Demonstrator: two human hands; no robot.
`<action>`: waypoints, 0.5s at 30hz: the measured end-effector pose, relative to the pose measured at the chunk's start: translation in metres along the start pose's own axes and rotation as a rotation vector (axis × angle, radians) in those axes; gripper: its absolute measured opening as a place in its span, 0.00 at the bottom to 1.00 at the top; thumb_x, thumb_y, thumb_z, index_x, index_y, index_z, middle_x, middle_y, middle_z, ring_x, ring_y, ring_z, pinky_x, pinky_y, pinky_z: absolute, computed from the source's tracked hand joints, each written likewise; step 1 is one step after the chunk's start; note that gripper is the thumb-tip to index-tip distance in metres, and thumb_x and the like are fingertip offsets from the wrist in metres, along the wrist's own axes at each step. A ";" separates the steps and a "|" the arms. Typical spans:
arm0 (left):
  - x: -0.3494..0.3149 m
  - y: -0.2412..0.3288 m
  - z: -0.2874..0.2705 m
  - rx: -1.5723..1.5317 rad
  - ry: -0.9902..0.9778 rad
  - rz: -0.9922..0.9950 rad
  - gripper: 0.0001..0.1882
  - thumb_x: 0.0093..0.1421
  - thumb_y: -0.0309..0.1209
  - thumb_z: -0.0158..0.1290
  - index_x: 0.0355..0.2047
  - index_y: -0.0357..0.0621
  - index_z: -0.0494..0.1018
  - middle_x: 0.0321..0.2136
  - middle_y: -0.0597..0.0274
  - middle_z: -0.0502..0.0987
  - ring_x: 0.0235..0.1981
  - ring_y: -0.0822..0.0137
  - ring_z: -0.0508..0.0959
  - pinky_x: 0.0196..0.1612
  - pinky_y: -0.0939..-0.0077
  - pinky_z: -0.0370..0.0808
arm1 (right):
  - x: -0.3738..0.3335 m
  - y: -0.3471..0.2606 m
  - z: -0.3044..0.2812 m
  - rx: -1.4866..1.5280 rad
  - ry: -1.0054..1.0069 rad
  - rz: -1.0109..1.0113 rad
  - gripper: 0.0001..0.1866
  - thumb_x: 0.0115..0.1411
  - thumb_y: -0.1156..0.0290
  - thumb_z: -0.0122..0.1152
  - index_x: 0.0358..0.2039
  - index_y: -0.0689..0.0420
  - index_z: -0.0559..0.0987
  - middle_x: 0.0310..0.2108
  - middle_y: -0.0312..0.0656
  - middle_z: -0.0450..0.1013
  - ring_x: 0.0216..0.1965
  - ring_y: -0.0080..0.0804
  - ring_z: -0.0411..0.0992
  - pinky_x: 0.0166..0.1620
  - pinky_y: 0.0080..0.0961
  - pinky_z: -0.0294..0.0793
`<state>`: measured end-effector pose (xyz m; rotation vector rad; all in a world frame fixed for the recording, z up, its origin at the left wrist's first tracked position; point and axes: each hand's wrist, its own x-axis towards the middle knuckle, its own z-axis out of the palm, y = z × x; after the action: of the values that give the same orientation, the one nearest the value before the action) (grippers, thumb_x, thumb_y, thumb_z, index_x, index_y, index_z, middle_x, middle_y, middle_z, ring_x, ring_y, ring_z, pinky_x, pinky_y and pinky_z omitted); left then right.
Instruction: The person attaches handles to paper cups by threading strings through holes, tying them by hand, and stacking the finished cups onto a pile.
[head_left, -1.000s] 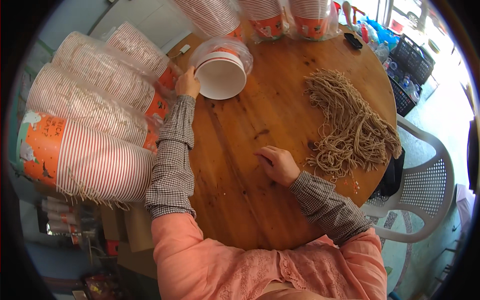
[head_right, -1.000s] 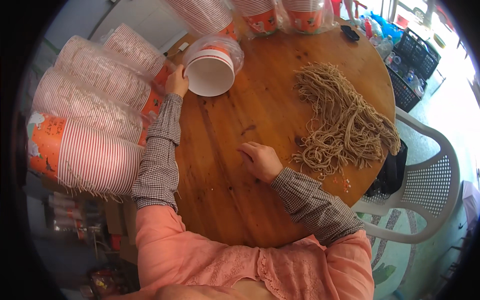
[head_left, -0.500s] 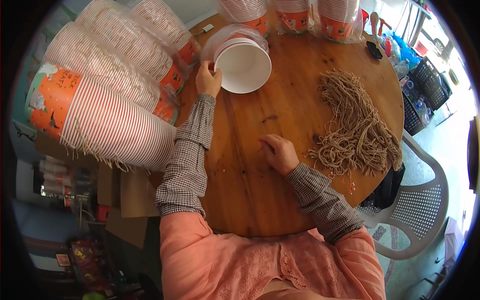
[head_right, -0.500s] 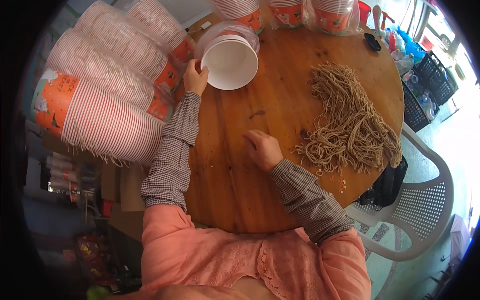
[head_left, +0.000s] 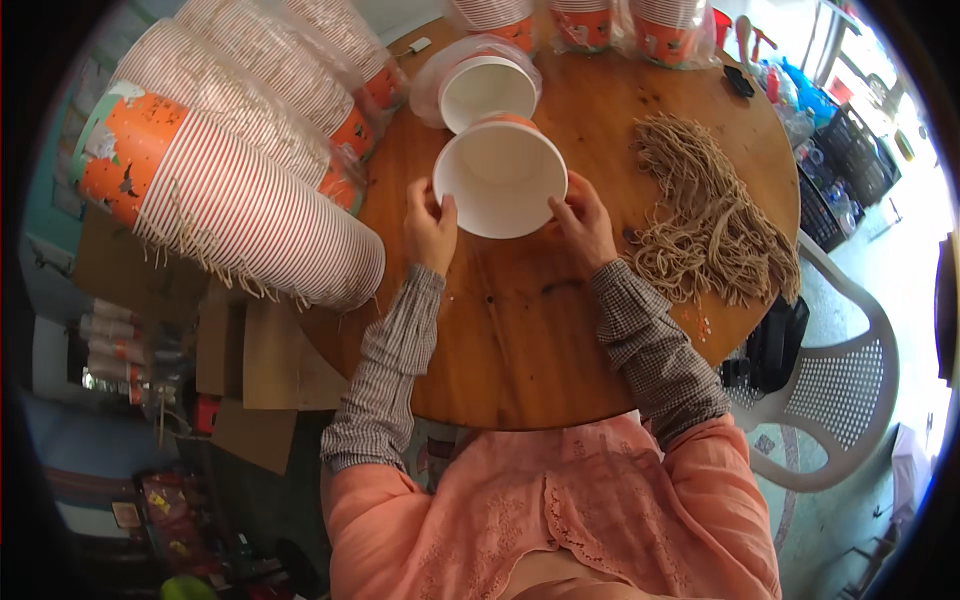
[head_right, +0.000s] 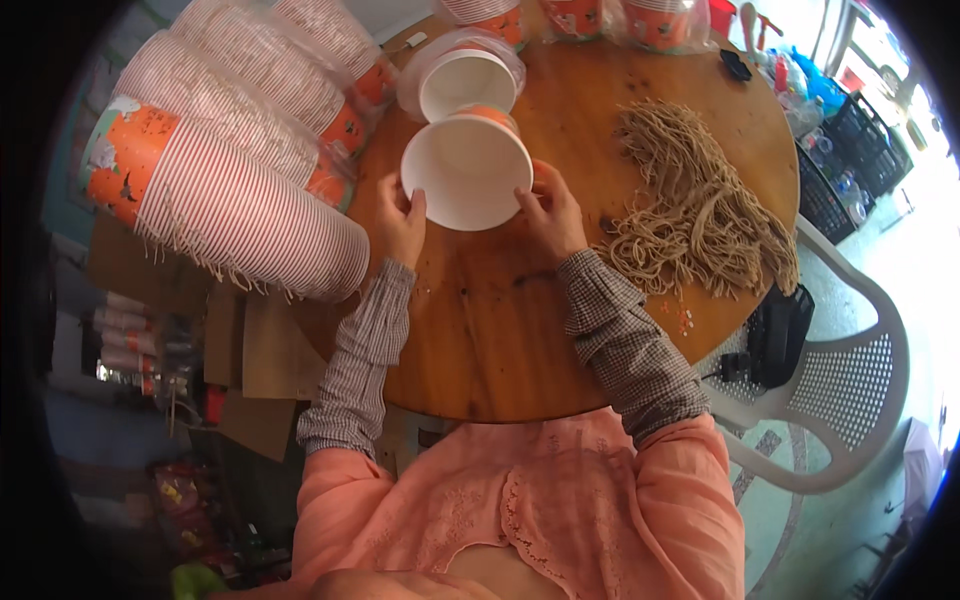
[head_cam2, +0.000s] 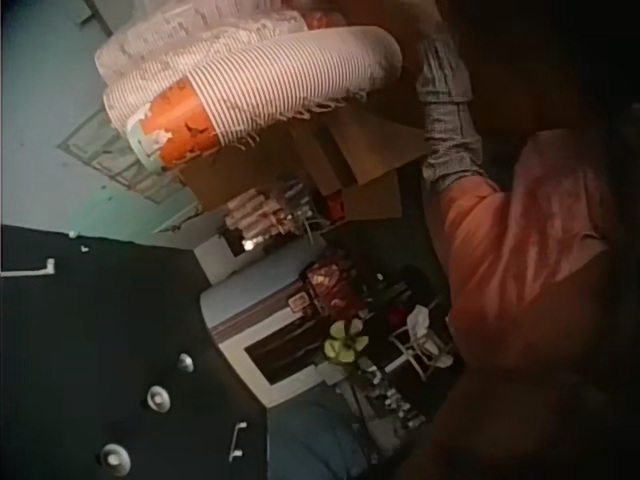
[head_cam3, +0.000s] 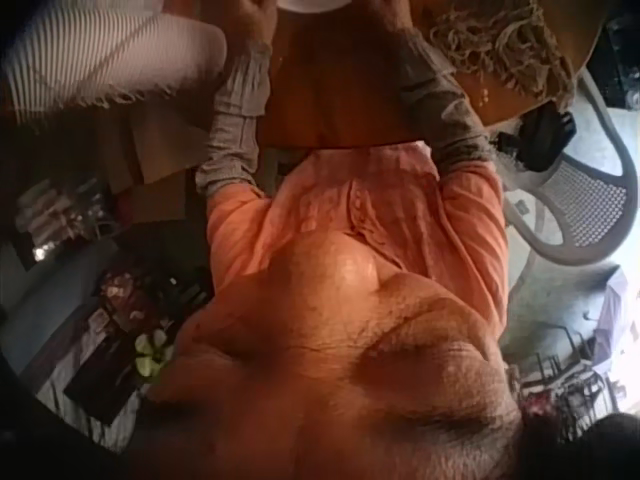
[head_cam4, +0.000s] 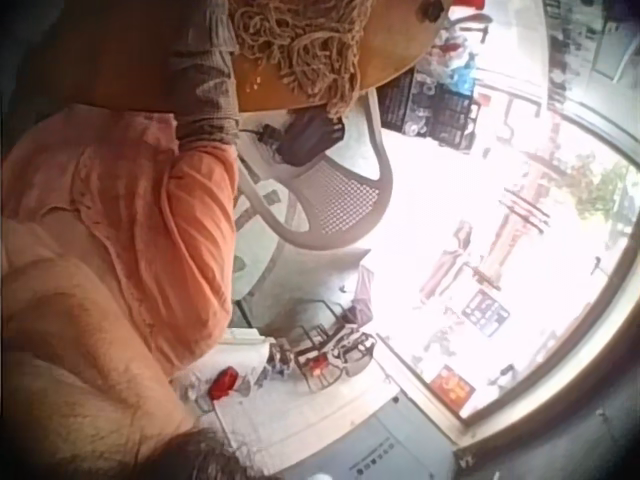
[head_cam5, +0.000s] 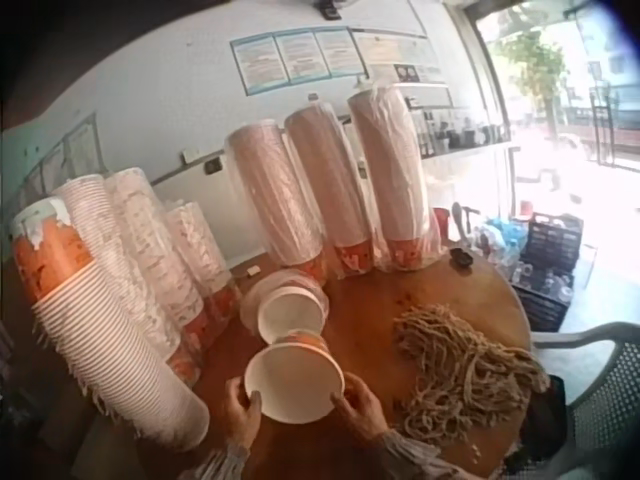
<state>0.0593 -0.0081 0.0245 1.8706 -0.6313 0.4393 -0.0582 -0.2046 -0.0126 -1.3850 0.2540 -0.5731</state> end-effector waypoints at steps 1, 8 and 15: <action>-0.007 -0.008 -0.005 -0.036 -0.022 -0.009 0.19 0.59 0.25 0.52 0.50 0.38 0.65 0.34 0.54 0.78 0.34 0.66 0.79 0.37 0.73 0.75 | -0.001 -0.002 0.002 -0.054 -0.046 -0.025 0.24 0.61 0.69 0.58 0.56 0.61 0.67 0.42 0.48 0.76 0.38 0.30 0.76 0.42 0.25 0.76; -0.027 -0.046 -0.025 0.028 -0.089 -0.058 0.18 0.60 0.25 0.51 0.51 0.37 0.67 0.39 0.52 0.77 0.39 0.60 0.78 0.43 0.70 0.74 | 0.001 0.000 -0.011 -0.434 -0.220 -0.219 0.17 0.54 0.74 0.57 0.45 0.61 0.77 0.39 0.50 0.77 0.38 0.39 0.77 0.43 0.27 0.75; -0.038 -0.032 -0.018 0.043 -0.068 -0.104 0.21 0.59 0.25 0.50 0.53 0.38 0.66 0.41 0.54 0.76 0.40 0.63 0.78 0.42 0.71 0.75 | 0.020 -0.014 -0.085 -0.736 0.520 -0.431 0.07 0.56 0.76 0.57 0.36 0.60 0.79 0.34 0.47 0.75 0.33 0.41 0.75 0.38 0.31 0.75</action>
<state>0.0487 0.0268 -0.0143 1.9564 -0.5700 0.3249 -0.0867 -0.2884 -0.0118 -2.0011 0.6360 -1.2897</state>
